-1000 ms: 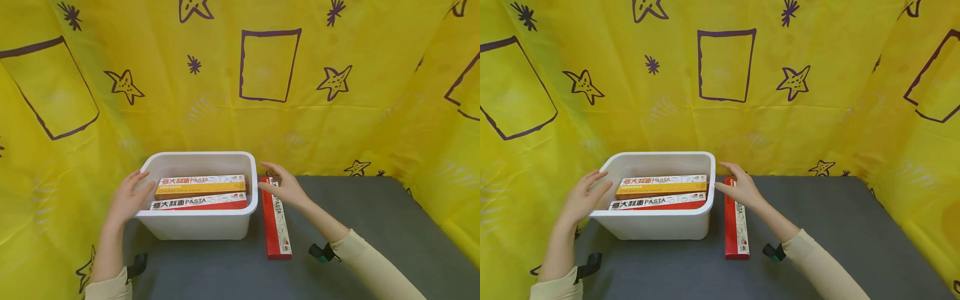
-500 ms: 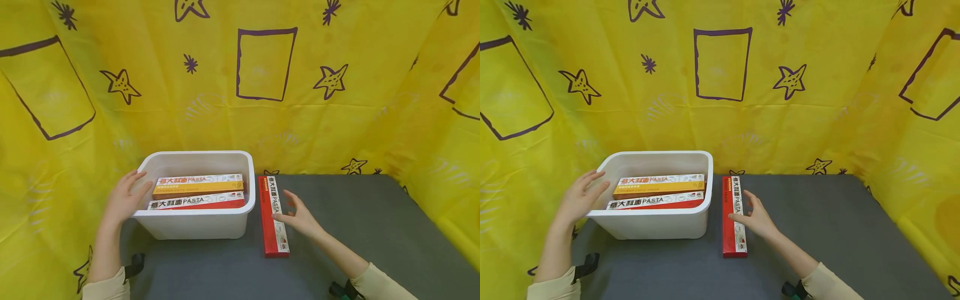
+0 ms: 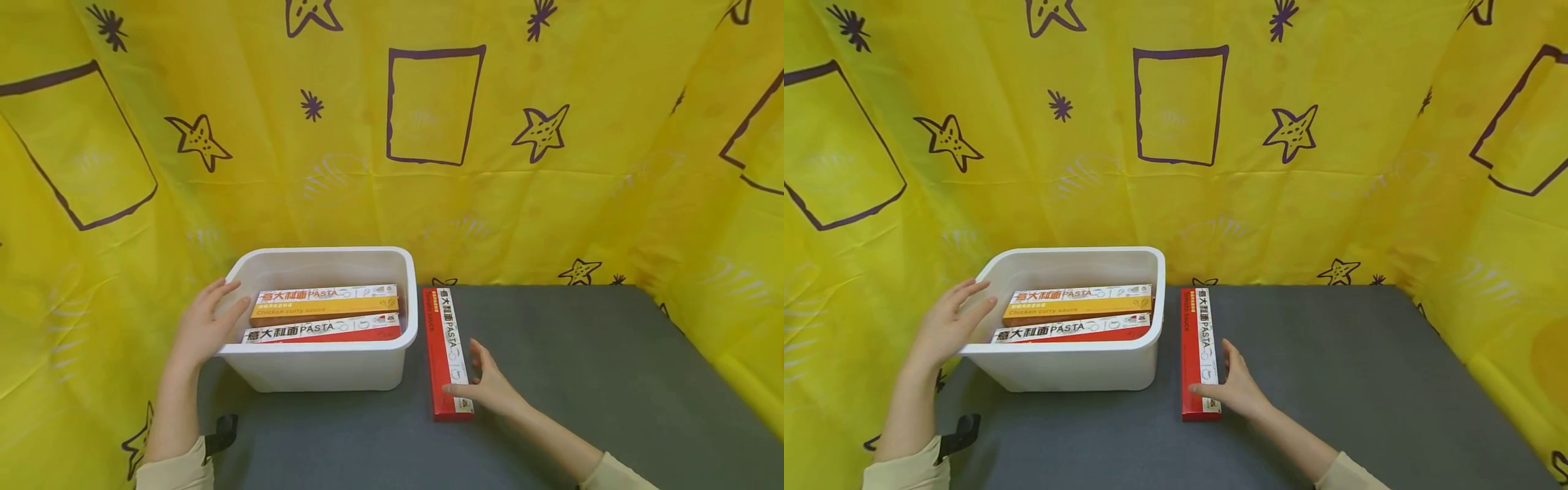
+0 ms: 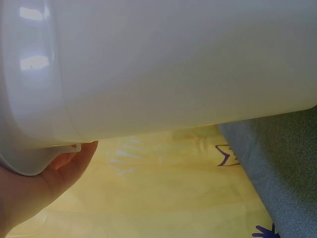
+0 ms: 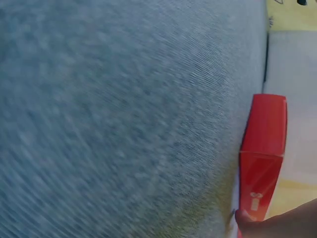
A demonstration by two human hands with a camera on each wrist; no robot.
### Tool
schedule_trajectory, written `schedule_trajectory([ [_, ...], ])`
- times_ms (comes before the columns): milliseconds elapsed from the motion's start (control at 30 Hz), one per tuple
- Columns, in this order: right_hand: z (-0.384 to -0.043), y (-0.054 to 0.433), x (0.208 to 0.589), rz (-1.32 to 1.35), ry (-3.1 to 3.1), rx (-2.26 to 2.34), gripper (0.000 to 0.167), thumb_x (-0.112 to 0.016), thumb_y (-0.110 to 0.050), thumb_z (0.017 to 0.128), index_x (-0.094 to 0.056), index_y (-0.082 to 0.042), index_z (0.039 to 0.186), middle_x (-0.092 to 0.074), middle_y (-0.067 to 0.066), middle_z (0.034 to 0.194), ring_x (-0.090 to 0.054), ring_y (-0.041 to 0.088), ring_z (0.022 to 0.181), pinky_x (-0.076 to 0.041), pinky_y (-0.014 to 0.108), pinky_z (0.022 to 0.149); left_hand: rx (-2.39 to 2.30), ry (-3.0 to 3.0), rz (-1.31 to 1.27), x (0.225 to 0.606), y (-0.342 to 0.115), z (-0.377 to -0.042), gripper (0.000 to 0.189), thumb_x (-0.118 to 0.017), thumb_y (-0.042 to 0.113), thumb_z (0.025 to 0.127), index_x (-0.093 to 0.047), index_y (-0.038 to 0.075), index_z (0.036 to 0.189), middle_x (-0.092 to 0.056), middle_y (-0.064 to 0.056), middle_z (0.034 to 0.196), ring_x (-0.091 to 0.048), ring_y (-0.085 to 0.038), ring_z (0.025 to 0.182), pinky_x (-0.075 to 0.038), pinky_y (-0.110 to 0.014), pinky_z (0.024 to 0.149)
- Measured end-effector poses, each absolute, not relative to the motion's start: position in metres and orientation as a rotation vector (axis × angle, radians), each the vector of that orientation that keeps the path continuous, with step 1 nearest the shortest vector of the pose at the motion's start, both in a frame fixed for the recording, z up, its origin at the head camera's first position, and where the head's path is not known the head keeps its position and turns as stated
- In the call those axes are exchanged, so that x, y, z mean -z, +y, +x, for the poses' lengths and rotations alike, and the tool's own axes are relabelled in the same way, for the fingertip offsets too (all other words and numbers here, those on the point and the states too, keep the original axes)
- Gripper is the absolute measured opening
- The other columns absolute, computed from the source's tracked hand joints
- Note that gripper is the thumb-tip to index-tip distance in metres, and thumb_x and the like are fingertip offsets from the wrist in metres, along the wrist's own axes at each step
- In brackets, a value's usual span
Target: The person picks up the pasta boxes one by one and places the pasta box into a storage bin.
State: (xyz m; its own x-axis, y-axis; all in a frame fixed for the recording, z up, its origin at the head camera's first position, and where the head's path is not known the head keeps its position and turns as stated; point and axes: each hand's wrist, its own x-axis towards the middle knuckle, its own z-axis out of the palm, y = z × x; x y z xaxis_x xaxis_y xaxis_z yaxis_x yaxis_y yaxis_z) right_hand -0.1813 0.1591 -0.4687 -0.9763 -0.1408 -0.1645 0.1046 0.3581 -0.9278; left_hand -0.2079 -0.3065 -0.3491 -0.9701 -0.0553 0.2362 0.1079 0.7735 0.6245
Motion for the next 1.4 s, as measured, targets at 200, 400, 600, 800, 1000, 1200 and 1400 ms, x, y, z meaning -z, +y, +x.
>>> schedule_trajectory([
  [200,-0.175,0.158,0.473,-0.027,2.428,1.613,0.115,-0.085,-0.032,0.068,-0.013,-0.003,0.153,-0.026,0.023,0.151,-0.038,0.044,0.129,-0.043,0.054,0.1,0.987,-2.731,-0.038,0.349,-0.306,-0.208,0.063,-0.05,0.042,0.1,-0.042,-0.002,0.144,-0.025,-0.029,0.153,-0.021,-0.056,0.136,-0.017,-0.075,0.101],
  [400,-0.173,0.156,0.476,-0.064,2.503,1.496,0.122,-0.086,-0.039,0.063,-0.014,0.001,0.152,-0.028,0.021,0.15,-0.034,0.037,0.131,-0.037,0.056,0.103,0.979,-2.741,-0.023,0.35,-0.307,-0.209,0.064,-0.049,0.044,0.1,-0.042,-0.001,0.144,-0.025,-0.028,0.154,-0.02,-0.055,0.137,-0.017,-0.075,0.102],
  [600,-0.171,0.155,0.482,-0.069,2.542,1.394,0.127,-0.087,-0.047,0.059,-0.014,-0.002,0.153,-0.03,0.019,0.148,-0.032,0.035,0.128,-0.037,0.06,0.099,0.982,-2.746,-0.029,0.35,-0.306,-0.21,0.064,-0.049,0.044,0.1,-0.042,-0.001,0.145,-0.025,-0.028,0.154,-0.02,-0.056,0.137,-0.017,-0.075,0.101],
  [800,-0.17,0.151,0.489,-0.192,2.636,1.356,0.132,-0.089,-0.048,0.055,-0.015,0.003,0.152,-0.033,0.02,0.146,-0.027,0.039,0.132,-0.033,0.061,0.1,0.985,-2.734,-0.028,0.351,-0.307,-0.211,0.063,-0.05,0.042,0.1,-0.042,-0.002,0.144,-0.025,-0.029,0.154,-0.02,-0.056,0.136,-0.017,-0.074,0.102],
  [1000,-0.168,0.145,0.493,-0.281,2.718,1.353,0.133,-0.091,-0.043,0.053,-0.015,0.006,0.15,-0.037,0.02,0.142,-0.025,0.043,0.131,-0.03,0.062,0.101,1.004,-2.737,-0.01,0.352,-0.307,-0.211,0.064,-0.049,0.043,0.1,-0.041,-0.001,0.146,-0.023,-0.028,0.155,-0.019,-0.055,0.137,-0.017,-0.075,0.101],
  [1200,-0.168,0.139,0.498,-0.289,2.757,1.378,0.133,-0.091,-0.041,0.052,-0.014,0.01,0.148,-0.034,0.025,0.142,-0.022,0.045,0.133,-0.022,0.061,0.106,1.017,-2.74,-0.004,0.351,-0.307,-0.211,0.064,-0.049,0.043,0.1,-0.04,-0.001,0.146,-0.022,-0.027,0.155,-0.019,-0.056,0.137,-0.017,-0.075,0.101],
  [1400,-0.167,0.136,0.499,-0.239,2.756,1.383,0.132,-0.09,-0.041,0.054,-0.012,0.008,0.149,-0.032,0.025,0.144,-0.022,0.045,0.133,-0.025,0.063,0.105,1.024,-2.735,-0.007,0.35,-0.307,-0.21,0.064,-0.049,0.043,0.1,-0.04,-0.001,0.146,-0.022,-0.028,0.155,-0.019,-0.056,0.137,-0.016,-0.075,0.102],
])
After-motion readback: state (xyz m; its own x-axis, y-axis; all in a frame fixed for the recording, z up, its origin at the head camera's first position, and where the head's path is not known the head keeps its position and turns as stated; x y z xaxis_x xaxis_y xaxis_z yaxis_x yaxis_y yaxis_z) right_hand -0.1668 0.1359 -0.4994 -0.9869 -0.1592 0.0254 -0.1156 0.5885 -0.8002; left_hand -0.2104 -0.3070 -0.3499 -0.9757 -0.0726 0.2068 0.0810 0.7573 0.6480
